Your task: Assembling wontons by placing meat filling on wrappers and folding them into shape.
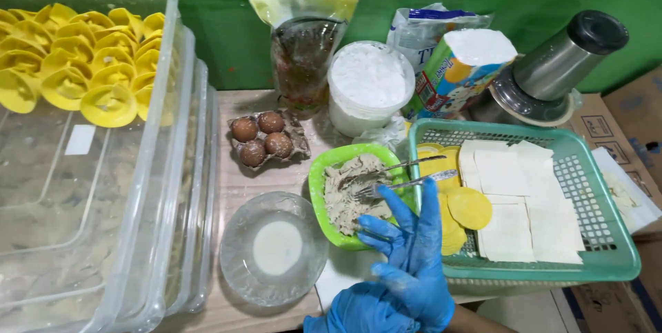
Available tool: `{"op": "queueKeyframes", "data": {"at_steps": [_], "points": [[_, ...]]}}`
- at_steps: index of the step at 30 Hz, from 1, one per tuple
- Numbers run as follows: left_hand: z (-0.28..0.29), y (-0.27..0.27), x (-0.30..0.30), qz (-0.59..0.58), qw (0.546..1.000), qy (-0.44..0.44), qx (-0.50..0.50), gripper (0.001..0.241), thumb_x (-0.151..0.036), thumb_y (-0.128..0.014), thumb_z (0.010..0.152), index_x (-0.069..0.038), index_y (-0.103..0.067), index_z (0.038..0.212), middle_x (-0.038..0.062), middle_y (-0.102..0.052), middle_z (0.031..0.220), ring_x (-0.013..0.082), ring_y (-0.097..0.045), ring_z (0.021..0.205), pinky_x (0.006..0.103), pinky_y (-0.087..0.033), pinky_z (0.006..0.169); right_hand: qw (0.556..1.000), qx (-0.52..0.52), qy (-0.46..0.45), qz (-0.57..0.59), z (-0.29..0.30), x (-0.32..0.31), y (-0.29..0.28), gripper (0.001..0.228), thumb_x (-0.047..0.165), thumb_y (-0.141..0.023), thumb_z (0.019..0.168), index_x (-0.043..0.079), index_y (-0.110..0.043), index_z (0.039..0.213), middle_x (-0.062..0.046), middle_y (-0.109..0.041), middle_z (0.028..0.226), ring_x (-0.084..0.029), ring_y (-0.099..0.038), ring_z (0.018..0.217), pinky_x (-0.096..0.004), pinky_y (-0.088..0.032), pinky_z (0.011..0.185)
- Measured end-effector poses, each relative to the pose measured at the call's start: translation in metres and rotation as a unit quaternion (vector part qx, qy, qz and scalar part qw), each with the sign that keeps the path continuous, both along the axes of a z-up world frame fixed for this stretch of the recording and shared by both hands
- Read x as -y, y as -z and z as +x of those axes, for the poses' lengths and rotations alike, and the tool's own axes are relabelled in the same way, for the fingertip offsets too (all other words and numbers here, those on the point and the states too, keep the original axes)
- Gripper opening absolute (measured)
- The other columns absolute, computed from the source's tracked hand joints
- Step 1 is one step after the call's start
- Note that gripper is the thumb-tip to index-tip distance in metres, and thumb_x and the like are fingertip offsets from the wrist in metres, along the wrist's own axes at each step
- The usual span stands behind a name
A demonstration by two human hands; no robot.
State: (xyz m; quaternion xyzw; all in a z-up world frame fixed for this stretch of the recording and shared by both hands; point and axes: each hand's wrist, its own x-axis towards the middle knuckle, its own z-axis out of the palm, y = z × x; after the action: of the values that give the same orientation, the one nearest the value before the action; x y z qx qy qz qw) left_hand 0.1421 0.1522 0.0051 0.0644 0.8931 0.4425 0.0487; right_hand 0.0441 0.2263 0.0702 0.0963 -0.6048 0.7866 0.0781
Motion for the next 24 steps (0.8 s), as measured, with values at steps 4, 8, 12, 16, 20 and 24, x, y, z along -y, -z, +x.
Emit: {"op": "queueKeyframes", "data": {"at_steps": [4, 8, 12, 16, 20, 24], "points": [[-0.093, 0.017, 0.032, 0.06, 0.929, 0.338, 0.138, 0.036, -0.061, -0.06, 0.097, -0.028, -0.074, 0.093, -0.01, -0.071, 0.099, 0.0076, -0.061, 0.092, 0.0267, -0.05, 0.084, 0.963, -0.088, 0.235, 0.096, -0.004, -0.038, -0.003, 0.016, 0.008, -0.073, 0.071, 0.016, -0.06, 0.068, 0.002, -0.053, 0.062, -0.008, -0.048, 0.051, -0.022, -0.037, 0.043], [-0.096, -0.006, 0.059, 0.259, 0.875, 0.169, -0.372, 0.033, -0.028, -0.084, 0.092, -0.01, -0.073, 0.118, 0.007, -0.078, 0.101, 0.026, -0.076, 0.083, 0.0391, -0.059, 0.077, 0.948, 0.003, 0.277, 0.16, -0.036, -0.117, -0.027, 0.05, 0.035, -0.046, 0.112, 0.021, -0.044, 0.063, 0.009, -0.042, 0.049, -0.002, -0.034, 0.035, -0.017, -0.031, 0.027], [-0.101, 0.01, 0.067, 0.254, 0.927, -0.009, -0.275, 0.05, -0.02, -0.081, 0.087, -0.008, -0.063, 0.131, 0.012, -0.069, 0.128, 0.0225, -0.074, 0.099, 0.0305, -0.065, 0.08, 0.854, 0.3, 0.181, 0.383, -0.072, -0.174, -0.011, 0.021, 0.013, -0.07, 0.094, 0.007, -0.078, 0.113, -0.008, -0.076, 0.102, -0.02, -0.069, 0.089, -0.033, -0.056, 0.087], [-0.11, -0.02, 0.062, 0.295, 0.94, -0.095, -0.14, 0.092, -0.011, -0.085, 0.072, -0.011, -0.041, 0.153, 0.012, -0.062, 0.121, 0.021, -0.07, 0.104, 0.031, -0.066, 0.083, 0.867, 0.306, -0.029, 0.392, -0.091, -0.209, 0.041, 0.03, -0.001, -0.068, 0.09, 0.004, -0.068, 0.119, -0.01, -0.071, 0.14, -0.028, -0.069, 0.13, -0.043, -0.064, 0.105], [-0.116, -0.019, 0.056, 0.329, 0.926, -0.102, -0.157, 0.111, -0.007, -0.085, 0.07, -0.006, -0.02, 0.16, 0.014, -0.039, 0.16, 0.0271, -0.069, 0.119, 0.0341, -0.064, 0.086, 0.812, 0.135, -0.154, 0.547, -0.123, -0.192, 0.032, 0.062, -0.01, -0.05, 0.087, 0.017, -0.064, 0.141, -0.008, -0.063, 0.131, -0.027, -0.076, 0.113, -0.039, -0.066, 0.099], [-0.116, 0.004, 0.054, 0.306, 0.905, -0.07, -0.286, 0.134, -0.005, -0.083, 0.075, -0.028, 0.014, 0.164, 0.024, -0.011, 0.173, 0.0372, -0.065, 0.125, 0.0415, -0.064, 0.088, 0.704, 0.027, -0.189, 0.684, -0.141, -0.174, 0.031, 0.022, 0.035, -0.073, 0.091, 0.014, -0.072, 0.1, -0.009, -0.066, 0.107, -0.031, -0.064, 0.091, -0.046, -0.056, 0.076]]}}
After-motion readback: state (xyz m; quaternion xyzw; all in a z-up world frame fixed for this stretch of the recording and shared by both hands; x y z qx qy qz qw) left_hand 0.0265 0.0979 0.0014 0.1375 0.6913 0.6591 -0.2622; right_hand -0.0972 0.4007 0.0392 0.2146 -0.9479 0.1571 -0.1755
